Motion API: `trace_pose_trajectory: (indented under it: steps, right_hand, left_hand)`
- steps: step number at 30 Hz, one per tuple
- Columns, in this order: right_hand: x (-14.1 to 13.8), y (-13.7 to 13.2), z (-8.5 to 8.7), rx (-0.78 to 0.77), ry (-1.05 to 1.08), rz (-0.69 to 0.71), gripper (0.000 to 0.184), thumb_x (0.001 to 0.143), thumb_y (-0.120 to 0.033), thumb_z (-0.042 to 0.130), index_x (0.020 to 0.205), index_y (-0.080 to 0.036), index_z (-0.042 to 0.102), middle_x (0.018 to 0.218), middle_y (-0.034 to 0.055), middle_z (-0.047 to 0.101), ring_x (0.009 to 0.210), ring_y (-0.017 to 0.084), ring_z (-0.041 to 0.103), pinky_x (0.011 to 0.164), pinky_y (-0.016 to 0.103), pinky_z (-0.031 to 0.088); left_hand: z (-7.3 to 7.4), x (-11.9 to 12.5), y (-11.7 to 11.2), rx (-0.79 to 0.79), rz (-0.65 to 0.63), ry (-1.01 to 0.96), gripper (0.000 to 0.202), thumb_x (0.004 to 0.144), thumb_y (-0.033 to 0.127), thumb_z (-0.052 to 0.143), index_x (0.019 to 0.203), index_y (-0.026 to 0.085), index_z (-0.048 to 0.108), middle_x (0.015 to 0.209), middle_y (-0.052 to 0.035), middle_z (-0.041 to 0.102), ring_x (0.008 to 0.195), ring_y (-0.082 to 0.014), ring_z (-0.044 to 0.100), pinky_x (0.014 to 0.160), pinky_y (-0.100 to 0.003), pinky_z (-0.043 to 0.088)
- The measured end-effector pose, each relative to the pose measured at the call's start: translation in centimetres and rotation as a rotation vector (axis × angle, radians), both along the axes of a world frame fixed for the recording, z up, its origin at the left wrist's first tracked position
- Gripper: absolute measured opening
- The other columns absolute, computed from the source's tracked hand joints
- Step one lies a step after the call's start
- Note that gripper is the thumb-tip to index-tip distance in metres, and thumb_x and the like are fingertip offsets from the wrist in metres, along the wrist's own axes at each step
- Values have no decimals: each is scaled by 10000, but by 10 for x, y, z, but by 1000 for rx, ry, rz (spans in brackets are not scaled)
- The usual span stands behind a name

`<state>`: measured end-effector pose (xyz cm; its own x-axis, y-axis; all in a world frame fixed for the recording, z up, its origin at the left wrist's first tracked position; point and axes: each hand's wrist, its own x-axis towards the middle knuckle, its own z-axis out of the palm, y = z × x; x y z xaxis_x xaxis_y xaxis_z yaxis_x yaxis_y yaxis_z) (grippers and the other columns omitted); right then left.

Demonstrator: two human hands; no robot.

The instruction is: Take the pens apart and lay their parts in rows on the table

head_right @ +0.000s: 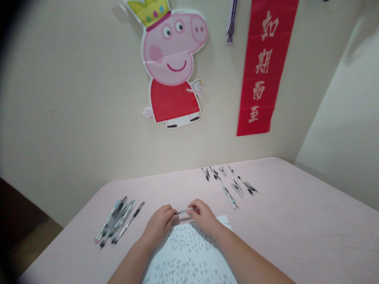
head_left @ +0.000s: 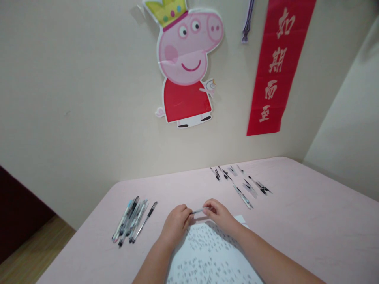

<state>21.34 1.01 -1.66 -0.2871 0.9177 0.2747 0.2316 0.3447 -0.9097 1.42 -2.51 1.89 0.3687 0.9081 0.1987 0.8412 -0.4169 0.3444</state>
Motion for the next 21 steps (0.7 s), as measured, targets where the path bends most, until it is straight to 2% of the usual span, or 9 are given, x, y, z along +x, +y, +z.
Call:
trace_pose_trajectory:
  steps: [4, 7, 11, 16, 21]
  right_hand:
    - [0, 1, 1, 89, -68, 34, 328, 892, -357, 421, 648, -180, 551, 698, 17, 528, 705, 157, 520, 689, 289, 402]
    - [0, 0, 2, 88, -68, 48, 259, 849, -316, 477, 644, -177, 555, 735, 29, 548, 728, 161, 528, 698, 289, 404]
    - [0, -1, 1, -10, 23, 24, 75, 753, -250, 546, 744, -181, 575, 775, 20, 552, 695, 152, 523, 645, 269, 407]
    - [1, -1, 3, -120, 113, -7, 94, 703, -249, 579, 775, -189, 569, 715, -5, 543, 653, 146, 507, 604, 256, 399]
    - [4, 0, 6, -150, 141, -43, 142, 714, -299, 577, 800, -186, 583, 704, 0, 555, 650, 148, 505, 597, 259, 398]
  left_hand:
    - [0, 1, -1, 11, -11, 7, 234, 917, 278, 409, 876, 209, 628, 877, -36, 587, 838, -164, 533, 730, -268, 388]
    - [-1, 1, -1, 11, -9, 19, 233, 915, 270, 408, 852, 206, 624, 867, -36, 583, 829, -164, 532, 721, -268, 386]
    - [-1, 1, -1, 10, 7, 15, 244, 915, 247, 389, 845, 202, 619, 863, -40, 581, 825, -162, 535, 723, -269, 389]
    - [-1, -2, 1, 2, 34, -4, 258, 917, 249, 373, 865, 201, 621, 877, -48, 586, 844, -168, 541, 747, -274, 402]
    - [-3, -4, 2, 13, 48, -13, 243, 911, 270, 395, 888, 195, 625, 892, -59, 595, 864, -184, 545, 766, -292, 412]
